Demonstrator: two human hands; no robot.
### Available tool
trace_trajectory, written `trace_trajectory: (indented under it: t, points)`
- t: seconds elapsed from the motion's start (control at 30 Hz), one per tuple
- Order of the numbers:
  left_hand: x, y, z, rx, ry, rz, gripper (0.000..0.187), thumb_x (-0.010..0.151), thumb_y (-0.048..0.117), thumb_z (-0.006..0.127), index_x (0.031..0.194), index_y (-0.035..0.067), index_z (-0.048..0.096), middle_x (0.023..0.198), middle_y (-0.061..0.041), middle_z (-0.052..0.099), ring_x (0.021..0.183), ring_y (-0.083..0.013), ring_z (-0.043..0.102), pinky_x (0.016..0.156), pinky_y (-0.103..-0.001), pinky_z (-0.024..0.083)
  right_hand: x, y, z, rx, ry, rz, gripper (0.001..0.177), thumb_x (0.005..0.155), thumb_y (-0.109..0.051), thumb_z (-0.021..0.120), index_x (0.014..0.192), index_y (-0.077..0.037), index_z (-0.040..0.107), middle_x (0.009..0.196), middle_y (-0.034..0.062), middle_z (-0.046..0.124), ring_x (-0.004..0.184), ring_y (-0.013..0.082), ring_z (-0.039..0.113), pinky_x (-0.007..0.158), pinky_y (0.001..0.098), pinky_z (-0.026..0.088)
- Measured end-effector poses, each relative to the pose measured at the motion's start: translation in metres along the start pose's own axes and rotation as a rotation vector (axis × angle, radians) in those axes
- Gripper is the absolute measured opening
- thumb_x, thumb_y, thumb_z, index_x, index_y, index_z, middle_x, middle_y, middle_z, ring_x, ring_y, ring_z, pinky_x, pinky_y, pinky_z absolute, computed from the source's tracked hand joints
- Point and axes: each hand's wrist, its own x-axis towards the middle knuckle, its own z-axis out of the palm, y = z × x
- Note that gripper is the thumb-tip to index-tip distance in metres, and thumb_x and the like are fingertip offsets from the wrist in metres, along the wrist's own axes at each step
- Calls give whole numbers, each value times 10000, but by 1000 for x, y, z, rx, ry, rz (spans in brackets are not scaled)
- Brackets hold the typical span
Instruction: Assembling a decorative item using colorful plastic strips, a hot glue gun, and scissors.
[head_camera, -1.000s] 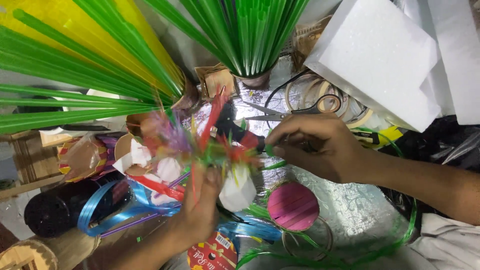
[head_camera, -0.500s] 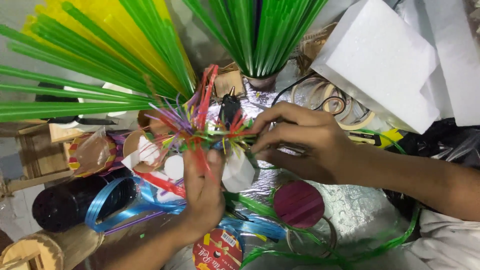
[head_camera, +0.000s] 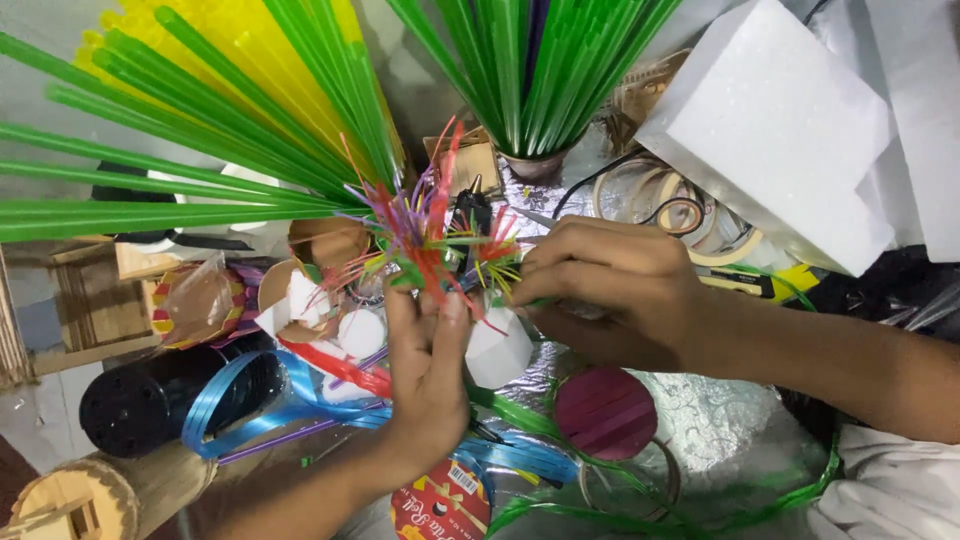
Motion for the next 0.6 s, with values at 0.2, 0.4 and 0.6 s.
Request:
trace_trajectory:
  t: [0.2, 0.4, 0.6]
  points:
    - [-1, -16, 1, -81, -64, -50, 116, 1092, 240, 454, 1052, 160, 381, 864, 9, 471, 754, -83, 440, 692, -275, 405, -7, 6, 9, -64, 49, -25, 121, 965, -133, 687, 972, -19, 728, 928, 100, 733, 757, 210, 739, 676, 312, 600]
    - [-1, -27, 0, -204, -111, -129, 159, 1089, 252, 458, 1150, 143, 359, 964, -53, 487, 942, -144, 494, 917, -308, 413, -18, 19, 21, -153, 100, -22, 134, 978, -171, 683, 963, -45, 726, 939, 90, 730, 762, 220, 739, 663, 324, 585]
    - [0, -28, -2, -259, -137, -207, 212, 1083, 264, 473, 1210, 162, 338, 951, -40, 522, 895, -134, 525, 831, -302, 460, -23, 25, 24, -204, 119, -52, 165, 968, -223, 711, 972, -61, 745, 930, 77, 746, 697, 209, 733, 605, 331, 572]
